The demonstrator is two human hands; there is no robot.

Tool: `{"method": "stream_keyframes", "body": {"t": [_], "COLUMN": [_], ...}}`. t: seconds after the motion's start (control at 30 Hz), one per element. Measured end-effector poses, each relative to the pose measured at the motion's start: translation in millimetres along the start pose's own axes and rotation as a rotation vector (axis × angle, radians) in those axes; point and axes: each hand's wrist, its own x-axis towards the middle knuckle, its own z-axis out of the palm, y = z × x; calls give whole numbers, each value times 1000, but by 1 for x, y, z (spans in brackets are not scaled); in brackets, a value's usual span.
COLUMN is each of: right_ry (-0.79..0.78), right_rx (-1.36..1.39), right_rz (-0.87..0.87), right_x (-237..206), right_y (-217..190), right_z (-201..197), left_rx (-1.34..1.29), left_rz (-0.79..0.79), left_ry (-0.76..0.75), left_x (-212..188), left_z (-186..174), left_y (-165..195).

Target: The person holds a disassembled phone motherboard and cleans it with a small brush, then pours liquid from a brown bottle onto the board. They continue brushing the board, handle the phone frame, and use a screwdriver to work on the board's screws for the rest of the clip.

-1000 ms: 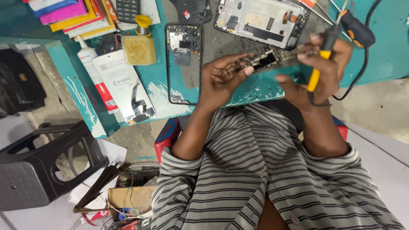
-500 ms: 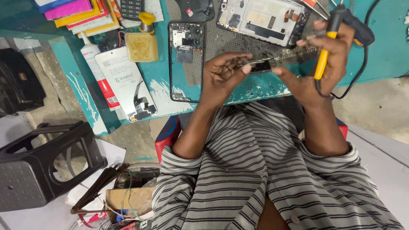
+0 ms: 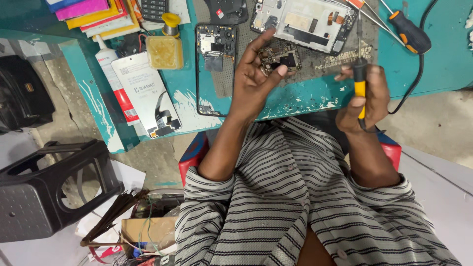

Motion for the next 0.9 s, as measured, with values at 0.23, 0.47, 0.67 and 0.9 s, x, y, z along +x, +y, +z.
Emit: {"method": "stream_keyframes", "body": {"t": [0.23,0.47,0.67,0.9], "right_ry": [124,-70,-317,-429], "right_rx": [50,-237,-366,-427], "right_rz": [-98,-190,-229,-268], "right_x": [-13,-4,4,13], "right_y": [19,1,-11,-14], "right_z": [2,-4,-4,1], "left_rx": [-231,-239,-51,-66], "left_rz": [-25,-74,-90,-126], "left_ry": [85,188,116,165], "left_x": [-2,-2,-2,-9], "left_z": [-12,-9,1,3], "left_y": [-19,-19,-10,-21]}}
